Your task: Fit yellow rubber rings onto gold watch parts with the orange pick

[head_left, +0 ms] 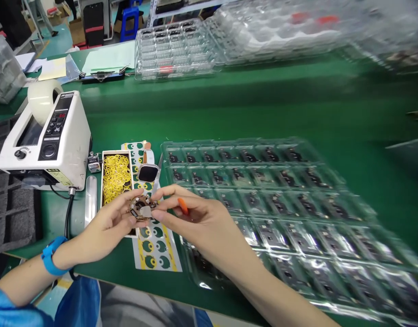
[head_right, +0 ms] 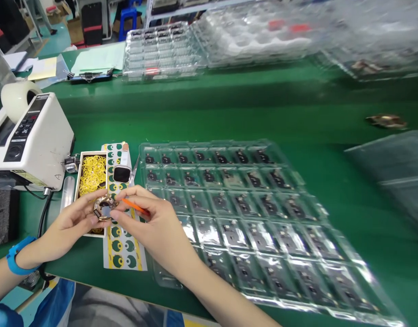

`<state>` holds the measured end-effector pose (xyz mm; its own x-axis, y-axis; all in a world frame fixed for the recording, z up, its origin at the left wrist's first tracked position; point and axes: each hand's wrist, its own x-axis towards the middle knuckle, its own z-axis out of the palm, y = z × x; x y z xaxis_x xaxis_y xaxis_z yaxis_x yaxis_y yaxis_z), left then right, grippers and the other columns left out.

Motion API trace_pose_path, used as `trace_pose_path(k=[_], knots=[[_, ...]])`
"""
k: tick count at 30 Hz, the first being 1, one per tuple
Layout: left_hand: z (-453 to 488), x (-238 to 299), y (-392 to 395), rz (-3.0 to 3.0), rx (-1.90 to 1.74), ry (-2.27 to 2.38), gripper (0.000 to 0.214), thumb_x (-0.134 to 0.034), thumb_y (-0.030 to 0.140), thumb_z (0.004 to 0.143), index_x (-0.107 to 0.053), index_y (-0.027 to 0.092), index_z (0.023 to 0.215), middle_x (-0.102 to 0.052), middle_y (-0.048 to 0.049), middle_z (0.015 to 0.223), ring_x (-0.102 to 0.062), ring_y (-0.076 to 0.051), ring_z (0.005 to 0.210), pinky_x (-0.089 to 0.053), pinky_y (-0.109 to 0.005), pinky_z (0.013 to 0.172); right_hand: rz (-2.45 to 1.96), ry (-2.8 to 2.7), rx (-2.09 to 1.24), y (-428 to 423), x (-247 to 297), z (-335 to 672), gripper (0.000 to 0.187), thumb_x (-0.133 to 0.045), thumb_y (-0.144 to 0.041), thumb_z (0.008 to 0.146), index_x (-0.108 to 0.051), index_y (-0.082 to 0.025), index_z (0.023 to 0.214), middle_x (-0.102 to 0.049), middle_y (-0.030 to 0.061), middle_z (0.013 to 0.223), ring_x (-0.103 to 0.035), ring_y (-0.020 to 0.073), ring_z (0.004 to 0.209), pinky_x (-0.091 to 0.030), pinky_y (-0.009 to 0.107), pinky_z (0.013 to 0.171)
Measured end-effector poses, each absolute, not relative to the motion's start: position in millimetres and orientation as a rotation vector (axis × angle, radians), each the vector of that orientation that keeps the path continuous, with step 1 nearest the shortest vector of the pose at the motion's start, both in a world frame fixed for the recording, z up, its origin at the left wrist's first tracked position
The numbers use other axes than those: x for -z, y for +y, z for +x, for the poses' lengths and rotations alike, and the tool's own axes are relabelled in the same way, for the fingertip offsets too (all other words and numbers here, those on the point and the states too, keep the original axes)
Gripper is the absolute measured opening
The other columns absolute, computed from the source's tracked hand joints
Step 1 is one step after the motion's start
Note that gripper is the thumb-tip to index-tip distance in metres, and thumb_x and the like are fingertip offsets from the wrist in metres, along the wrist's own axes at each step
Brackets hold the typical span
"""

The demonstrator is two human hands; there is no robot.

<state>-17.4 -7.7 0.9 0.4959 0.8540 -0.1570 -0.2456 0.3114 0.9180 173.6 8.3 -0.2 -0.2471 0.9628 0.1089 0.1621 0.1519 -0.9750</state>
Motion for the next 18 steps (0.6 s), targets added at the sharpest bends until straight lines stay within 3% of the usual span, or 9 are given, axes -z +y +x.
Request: trace_pose_path(k=[4, 11, 18], knots=[[-18.4, 1.8, -9.7, 1.119, -0.793, 0.836, 0.045, -0.049, 0.013, 0.094, -0.053, 0.039, 0.131, -0.062, 0.0016, 0.117, -0.058, -0.013, 0.108, -0.050, -0.027, 0.097, -1.171, -1.605, -1.174, 7.9, -1.9, 173.3, 0.014, -0.063, -0.026, 0.081, -0.069, -0.022, 0.068, -0.064, 0.0035, 0.085, -0.063, 0.0162, 0.077, -0.054, 0.028, 0.066], [-18.2, 3.2, -10.7, 1.198, -0.763, 0.822, 0.046, -0.046, 0.014, 0.094, -0.050, 0.038, 0.134, -0.055, -0.0002, 0.132, -0.056, -0.017, 0.115, -0.050, -0.030, 0.099, -1.213, -1.547, -1.247, 6.6, -4.6, 168.5, 0.015, -0.064, -0.026, 0.078, -0.067, -0.022, 0.063, -0.062, 0.0027, 0.081, -0.061, 0.0152, 0.074, -0.051, 0.027, 0.067], [-16.6, 4.8, -12.6, 1.236, -0.733, 0.897, 0.045, -0.047, 0.016, 0.094, -0.046, 0.029, 0.138, -0.061, -0.0040, 0.111, -0.058, -0.017, 0.106, -0.051, -0.033, 0.098, -1.284, -1.489, -1.151, 3.1, 0.9, 162.7, 0.014, -0.064, -0.025, 0.076, -0.067, -0.021, 0.063, -0.064, 0.0023, 0.078, -0.059, 0.0142, 0.070, -0.050, 0.026, 0.065]])
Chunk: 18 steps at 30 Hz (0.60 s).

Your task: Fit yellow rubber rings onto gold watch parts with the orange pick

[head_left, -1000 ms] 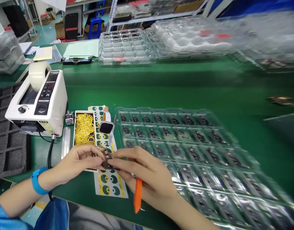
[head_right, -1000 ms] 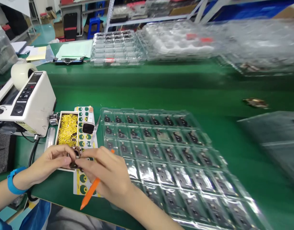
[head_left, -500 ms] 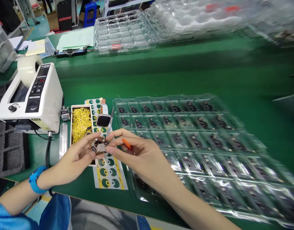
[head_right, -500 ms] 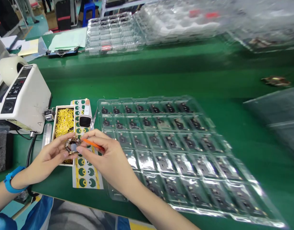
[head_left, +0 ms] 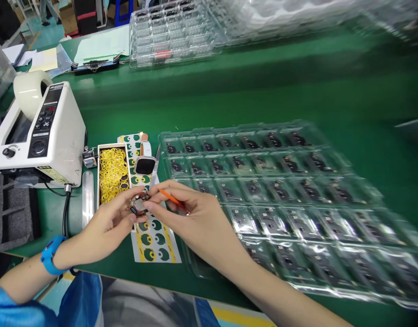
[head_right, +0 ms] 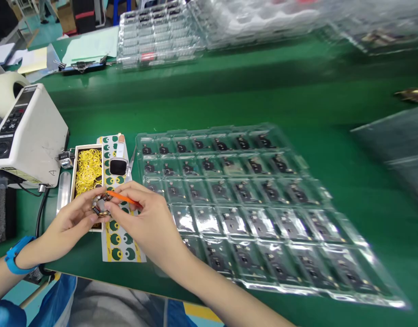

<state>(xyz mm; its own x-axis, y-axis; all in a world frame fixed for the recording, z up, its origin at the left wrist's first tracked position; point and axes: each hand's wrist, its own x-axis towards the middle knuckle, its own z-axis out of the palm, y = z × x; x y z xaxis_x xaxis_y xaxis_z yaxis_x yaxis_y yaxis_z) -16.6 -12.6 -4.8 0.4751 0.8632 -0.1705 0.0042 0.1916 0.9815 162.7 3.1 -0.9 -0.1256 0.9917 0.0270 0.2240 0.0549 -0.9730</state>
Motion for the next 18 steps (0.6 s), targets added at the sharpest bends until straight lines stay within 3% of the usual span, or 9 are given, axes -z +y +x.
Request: trace_pose_path(k=[6, 11, 15, 18], knots=[[-11.6, 1.4, -13.5, 1.186, -0.800, 0.926, 0.041, -0.050, 0.013, 0.091, -0.053, 0.027, 0.129, -0.052, 0.0036, 0.076, -0.056, -0.009, 0.074, -0.053, -0.028, 0.091, -1.232, -1.525, -1.023, 1.3, 4.5, 159.1, 0.011, -0.063, -0.019, 0.079, -0.066, -0.021, 0.069, -0.065, 0.0018, 0.078, -0.061, 0.0139, 0.072, -0.050, 0.024, 0.062], [-3.6, 0.3, -12.4, 1.089, -0.855, 1.001, 0.029, -0.058, 0.021, 0.088, -0.058, 0.022, 0.117, -0.065, -0.0026, 0.091, -0.064, -0.014, 0.087, -0.055, -0.024, 0.081, -1.207, -1.642, -0.827, -2.8, 8.8, 155.8, 0.011, -0.062, -0.014, 0.082, -0.063, -0.020, 0.073, -0.065, 0.0018, 0.079, -0.062, 0.0146, 0.073, -0.050, 0.025, 0.061], [3.1, -1.8, -9.7, 1.020, -0.949, 1.082, 0.020, -0.066, 0.027, 0.083, -0.060, 0.019, 0.101, -0.068, -0.0020, 0.081, -0.067, -0.014, 0.076, -0.057, -0.024, 0.072, -1.189, -1.710, -0.616, -6.1, 13.2, 152.3, 0.013, -0.061, -0.011, 0.083, -0.055, -0.020, 0.075, -0.063, 0.0022, 0.081, -0.062, 0.0157, 0.076, -0.050, 0.027, 0.064], [4.8, -3.5, -9.2, 0.967, -0.959, 1.076, 0.024, -0.070, 0.032, 0.080, -0.059, 0.018, 0.097, -0.068, -0.0007, 0.076, -0.067, -0.014, 0.070, -0.058, -0.025, 0.069, -1.191, -1.736, -0.609, -4.8, 13.0, 152.6, 0.010, -0.061, -0.015, 0.084, -0.053, -0.020, 0.083, -0.059, 0.0012, 0.081, -0.058, 0.0135, 0.070, -0.046, 0.024, 0.058]])
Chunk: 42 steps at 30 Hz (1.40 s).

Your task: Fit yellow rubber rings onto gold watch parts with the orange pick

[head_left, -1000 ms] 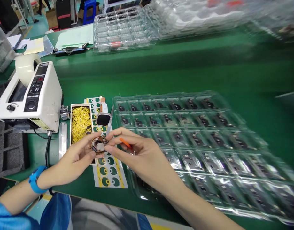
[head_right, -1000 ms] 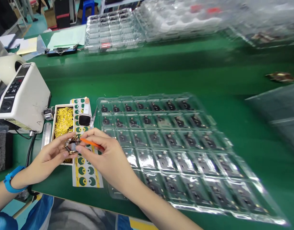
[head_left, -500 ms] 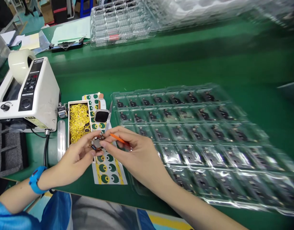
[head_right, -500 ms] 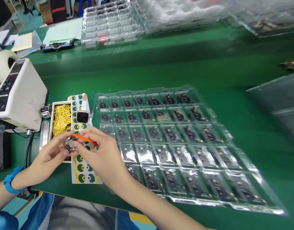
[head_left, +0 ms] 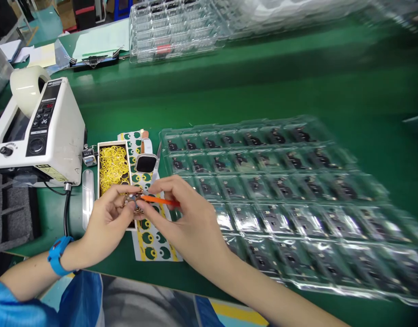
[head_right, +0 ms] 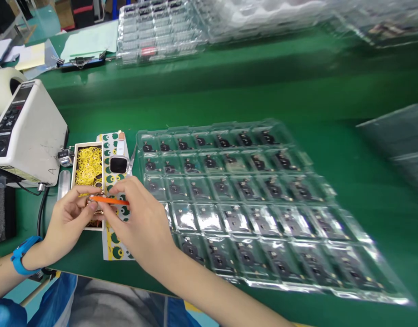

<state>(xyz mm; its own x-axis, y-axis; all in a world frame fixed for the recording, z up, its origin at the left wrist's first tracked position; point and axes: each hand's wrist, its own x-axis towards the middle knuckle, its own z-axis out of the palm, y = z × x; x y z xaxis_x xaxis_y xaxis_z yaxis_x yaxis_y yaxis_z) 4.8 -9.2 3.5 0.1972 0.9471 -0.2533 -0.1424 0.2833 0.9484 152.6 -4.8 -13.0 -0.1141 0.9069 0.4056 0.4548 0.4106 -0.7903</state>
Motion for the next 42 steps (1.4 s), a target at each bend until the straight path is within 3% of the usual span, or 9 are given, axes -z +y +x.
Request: trace_pose_path(k=[4, 8, 11, 14, 19, 23, 29, 37, 42], knots=[[3.2, -2.7, -10.7, 0.968, -0.942, 1.050, 0.025, -0.068, 0.034, 0.081, -0.057, 0.018, 0.098, -0.069, -0.0023, 0.083, -0.066, -0.013, 0.071, -0.056, -0.023, 0.067, -1.166, -1.756, -0.847, -0.5, 8.6, 155.3, 0.014, -0.056, -0.015, 0.086, -0.051, -0.020, 0.075, -0.052, -0.0015, 0.073, -0.052, 0.0110, 0.063, -0.041, 0.021, 0.052], [-2.4, 0.1, -9.3, 1.143, -0.838, 1.111, 0.015, -0.057, 0.030, 0.088, -0.057, 0.019, 0.098, -0.068, -0.0040, 0.088, -0.064, -0.013, 0.069, -0.052, -0.023, 0.060, -1.159, -1.775, -0.838, 2.9, 9.8, 155.5, 0.019, -0.054, -0.013, 0.085, -0.046, -0.020, 0.070, -0.049, -0.0020, 0.069, -0.048, 0.0107, 0.059, -0.038, 0.021, 0.049], [-7.6, -1.1, -5.4, 1.553, -0.812, 1.232, 0.010, -0.053, 0.021, 0.088, -0.063, 0.019, 0.089, -0.066, -0.0038, 0.083, -0.060, -0.016, 0.070, -0.048, -0.026, 0.061, -1.083, -1.852, -0.635, 3.0, 13.2, 155.2, 0.013, -0.053, -0.010, 0.086, -0.051, -0.020, 0.077, -0.056, 0.0008, 0.075, -0.055, 0.0132, 0.068, -0.044, 0.024, 0.055], [-9.7, -5.2, -2.1, 1.863, -0.959, 1.340, 0.010, -0.058, 0.013, 0.078, -0.064, 0.020, 0.077, -0.063, -0.0025, 0.076, -0.056, -0.017, 0.073, -0.044, -0.029, 0.066, -0.966, -1.905, -0.264, -1.8, 11.0, 156.5, 0.010, -0.056, -0.011, 0.086, -0.055, -0.021, 0.088, -0.062, 0.0044, 0.080, -0.059, 0.0164, 0.075, -0.048, 0.027, 0.060], [-6.7, -9.7, -0.2, 1.276, -0.929, 1.326, 0.014, -0.063, 0.017, 0.069, -0.049, 0.019, 0.066, -0.053, 0.0048, 0.058, -0.046, -0.008, 0.049, -0.035, -0.019, 0.047, -0.708, -2.032, 0.245, -13.7, 2.1, 158.9, 0.019, -0.055, -0.008, 0.085, -0.066, -0.023, 0.085, -0.069, 0.0014, 0.079, -0.048, 0.0115, 0.051, -0.037, 0.027, 0.044], [-4.1, -9.1, -2.7, 0.928, -0.861, 1.121, 0.029, -0.072, 0.024, 0.066, -0.044, 0.020, 0.073, -0.058, 0.0065, 0.056, -0.055, -0.008, 0.046, -0.046, -0.018, 0.048, -0.827, -2.001, 0.371, -10.3, 7.6, 157.3, 0.016, -0.056, -0.010, 0.086, -0.067, -0.022, 0.088, -0.073, 0.0038, 0.085, -0.053, 0.0131, 0.055, -0.038, 0.028, 0.045], [-0.1, -7.6, -11.9, 0.898, -0.904, 1.052, 0.028, -0.072, 0.030, 0.075, -0.053, 0.018, 0.092, -0.065, 0.0040, 0.060, -0.064, -0.010, 0.051, -0.055, -0.021, 0.054, -0.893, -2.019, 0.086, -2.3, 15.9, 156.8, 0.014, -0.057, -0.009, 0.087, -0.059, -0.016, 0.099, -0.074, 0.0090, 0.085, -0.066, 0.0186, 0.067, -0.050, 0.030, 0.055], [1.6, -4.2, -14.4, 0.954, -0.914, 1.105, 0.028, -0.070, 0.028, 0.077, -0.059, 0.016, 0.099, -0.068, 0.0012, 0.062, -0.069, -0.016, 0.058, -0.062, -0.031, 0.066, -0.806, -2.085, 0.166, 2.7, 17.0, 159.2, 0.014, -0.052, -0.008, 0.087, -0.062, -0.018, 0.090, -0.074, 0.0074, 0.083, -0.064, 0.0160, 0.062, -0.049, 0.028, 0.052], [-3.0, 5.9, -18.2, 1.115, -0.916, 1.171, 0.024, -0.065, 0.022, 0.080, -0.064, 0.017, 0.103, -0.070, -0.0006, 0.069, -0.069, -0.016, 0.065, -0.060, -0.028, 0.068, -0.803, -2.114, 0.211, 1.9, 17.6, 159.5, 0.015, -0.049, -0.008, 0.089, -0.061, -0.017, 0.092, -0.074, 0.0088, 0.083, -0.062, 0.0168, 0.061, -0.048, 0.029, 0.050]])
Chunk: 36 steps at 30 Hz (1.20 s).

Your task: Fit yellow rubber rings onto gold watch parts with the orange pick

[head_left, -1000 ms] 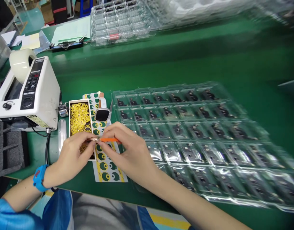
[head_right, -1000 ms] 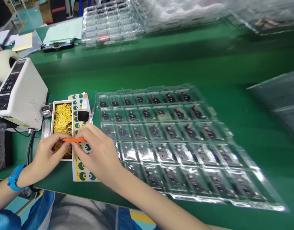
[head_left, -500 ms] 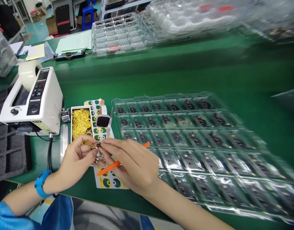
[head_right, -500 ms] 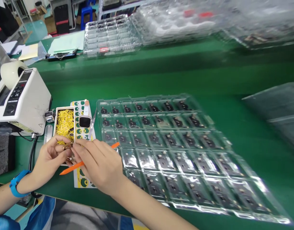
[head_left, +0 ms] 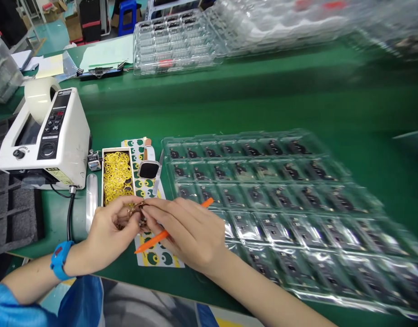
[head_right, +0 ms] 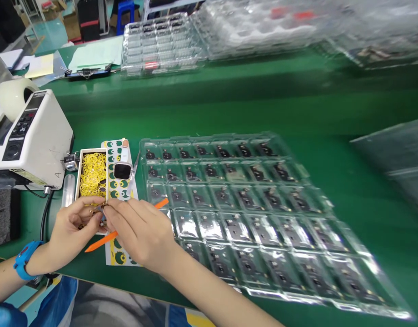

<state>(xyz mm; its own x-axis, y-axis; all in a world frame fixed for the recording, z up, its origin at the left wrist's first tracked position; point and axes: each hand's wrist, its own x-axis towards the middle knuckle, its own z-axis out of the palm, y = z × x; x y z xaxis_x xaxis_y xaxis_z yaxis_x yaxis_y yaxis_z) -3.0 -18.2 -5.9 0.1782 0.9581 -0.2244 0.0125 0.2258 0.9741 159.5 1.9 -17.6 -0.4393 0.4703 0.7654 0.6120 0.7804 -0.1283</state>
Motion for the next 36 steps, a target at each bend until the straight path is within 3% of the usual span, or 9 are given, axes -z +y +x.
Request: trace_pose_path(k=[6, 11, 17, 20, 23, 26, 29, 33, 36], knots=[[-2.7, 9.5, -20.0, 1.220, -0.913, 1.242, 0.022, -0.063, 0.023, 0.081, -0.065, 0.017, 0.102, -0.067, -0.0004, 0.063, -0.062, -0.014, 0.057, -0.052, -0.024, 0.053, -0.872, -2.047, 0.201, -2.2, 20.6, 153.9, 0.014, -0.056, -0.004, 0.083, -0.055, -0.015, 0.092, -0.073, 0.0102, 0.080, -0.062, 0.0184, 0.060, -0.047, 0.030, 0.049], [-0.3, 4.9, -16.6, 1.120, -0.912, 1.199, 0.020, -0.064, 0.022, 0.079, -0.059, 0.018, 0.098, -0.064, 0.0016, 0.063, -0.061, -0.013, 0.057, -0.050, -0.023, 0.055, -0.907, -2.018, 0.123, -3.1, 19.1, 151.4, 0.017, -0.058, -0.004, 0.083, -0.054, -0.017, 0.093, -0.071, 0.0082, 0.079, -0.062, 0.0176, 0.062, -0.048, 0.029, 0.053], [-6.7, -3.4, -2.8, 0.933, -0.954, 1.130, 0.020, -0.074, 0.024, 0.069, -0.055, 0.017, 0.073, -0.058, 0.0046, 0.059, -0.056, -0.008, 0.052, -0.048, -0.019, 0.051, -0.962, -1.895, -0.441, -1.8, 1.3, 161.3, 0.004, -0.049, -0.020, 0.093, -0.052, -0.021, 0.096, -0.062, 0.0046, 0.082, -0.058, 0.0150, 0.067, -0.045, 0.025, 0.052], [-9.9, -5.8, 0.1, 0.909, -0.890, 1.101, 0.022, -0.075, 0.026, 0.066, -0.057, 0.016, 0.072, -0.059, 0.0040, 0.059, -0.059, -0.009, 0.051, -0.047, -0.019, 0.049, -1.007, -1.894, -0.785, 1.4, -3.7, 166.6, 0.011, -0.045, -0.017, 0.095, -0.053, -0.022, 0.090, -0.055, -0.0009, 0.074, -0.046, 0.0102, 0.054, -0.038, 0.022, 0.048], [-10.8, -6.6, -0.1, 0.919, -0.787, 1.063, 0.024, -0.074, 0.030, 0.067, -0.055, 0.017, 0.071, -0.057, 0.0045, 0.054, -0.058, -0.010, 0.045, -0.041, -0.017, 0.041, -0.925, -1.961, -1.035, 2.5, -1.9, 167.4, 0.011, -0.044, -0.019, 0.096, -0.051, -0.022, 0.087, -0.052, -0.0031, 0.069, -0.043, 0.0094, 0.053, -0.036, 0.021, 0.049], [-10.1, -6.5, -0.3, 0.982, -0.748, 1.058, 0.024, -0.073, 0.028, 0.067, -0.051, 0.017, 0.066, -0.053, 0.0058, 0.050, -0.052, -0.008, 0.040, -0.033, -0.016, 0.038, -0.898, -1.991, -1.143, 0.3, 1.6, 165.3, 0.016, -0.040, -0.021, 0.097, -0.047, -0.021, 0.082, -0.051, -0.0026, 0.069, -0.044, 0.0102, 0.056, -0.035, 0.022, 0.051], [-8.8, -5.8, 0.3, 1.039, -0.754, 1.048, 0.024, -0.071, 0.026, 0.068, -0.050, 0.016, 0.064, -0.051, 0.0061, 0.052, -0.048, -0.006, 0.040, -0.037, -0.018, 0.042, -0.952, -1.993, -1.205, -2.0, 4.4, 162.5, 0.024, -0.035, -0.025, 0.097, -0.043, -0.021, 0.075, -0.047, -0.0029, 0.065, -0.041, 0.0108, 0.055, -0.032, 0.024, 0.052], [-9.0, -2.2, -0.1, 1.243, -0.865, 1.065, 0.015, -0.065, 0.024, 0.077, -0.057, 0.015, 0.068, -0.052, 0.0028, 0.064, -0.052, -0.008, 0.050, -0.044, -0.021, 0.047, -1.150, -1.806, -1.267, -1.2, 5.9, 159.7, 0.041, -0.035, -0.043, 0.096, -0.032, -0.021, 0.061, -0.032, -0.0050, 0.054, -0.029, 0.0102, 0.048, -0.025, 0.025, 0.048], [-11.9, 5.4, -2.1, 1.802, -1.097, 1.151, 0.011, -0.057, 0.014, 0.085, -0.066, 0.014, 0.079, -0.053, -0.0001, 0.068, -0.053, -0.011, 0.059, -0.044, -0.021, 0.050, -1.229, -1.628, -1.446, -0.3, 3.7, 157.1, 0.054, -0.040, -0.062, 0.090, -0.040, -0.021, 0.055, -0.032, -0.0044, 0.049, -0.030, 0.0106, 0.048, -0.026, 0.026, 0.048]])
